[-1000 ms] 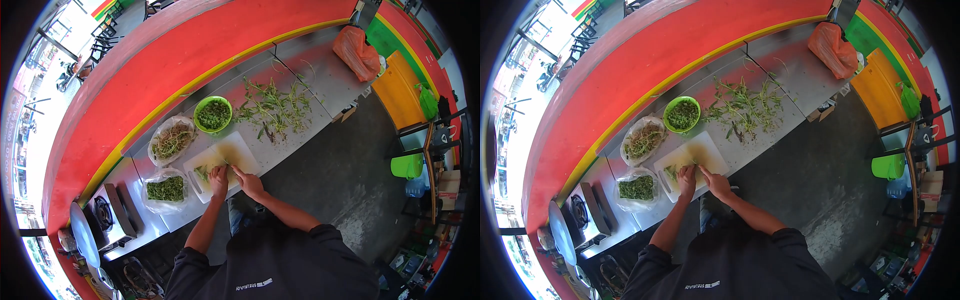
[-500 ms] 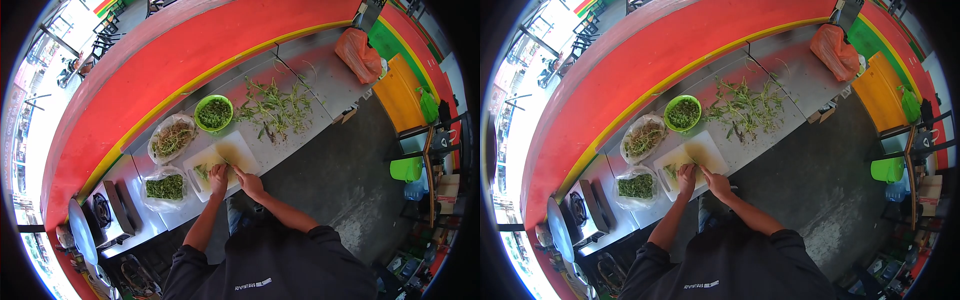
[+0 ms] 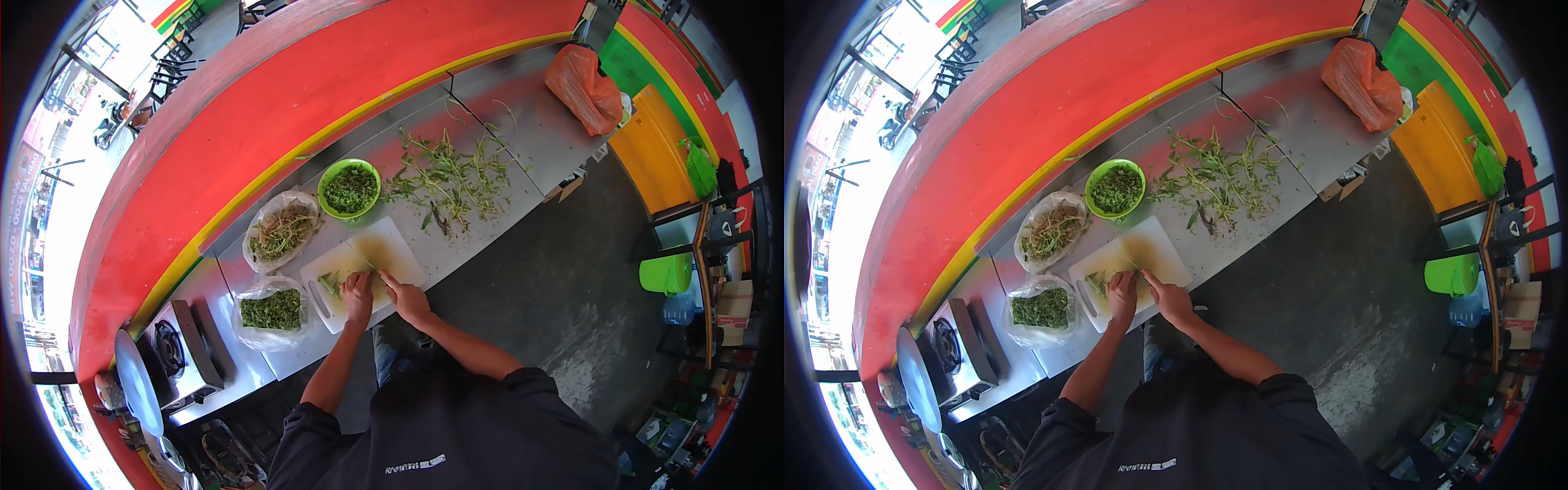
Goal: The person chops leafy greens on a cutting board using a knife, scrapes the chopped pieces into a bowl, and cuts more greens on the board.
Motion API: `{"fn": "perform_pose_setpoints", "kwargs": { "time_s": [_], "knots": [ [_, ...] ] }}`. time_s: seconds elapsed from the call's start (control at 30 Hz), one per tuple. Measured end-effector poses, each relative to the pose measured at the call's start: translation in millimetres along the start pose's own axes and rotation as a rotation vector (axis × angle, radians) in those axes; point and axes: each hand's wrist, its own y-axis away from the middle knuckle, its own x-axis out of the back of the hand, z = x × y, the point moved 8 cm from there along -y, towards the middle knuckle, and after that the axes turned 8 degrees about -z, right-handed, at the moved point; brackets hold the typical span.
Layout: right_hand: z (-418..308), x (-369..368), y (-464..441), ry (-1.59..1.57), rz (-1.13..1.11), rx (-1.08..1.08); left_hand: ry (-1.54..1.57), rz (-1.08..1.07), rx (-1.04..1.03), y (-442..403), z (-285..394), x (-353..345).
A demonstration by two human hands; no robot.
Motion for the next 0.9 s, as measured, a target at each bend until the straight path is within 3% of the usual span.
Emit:
{"fn": "perform_pose_setpoints", "kwargs": {
  "time_s": [0.9],
  "knots": [
    [6, 0, 3, 0.021, -0.045, -0.011, -0.042, -0.011, 0.006, 2, 2, 0]
  ]
}}
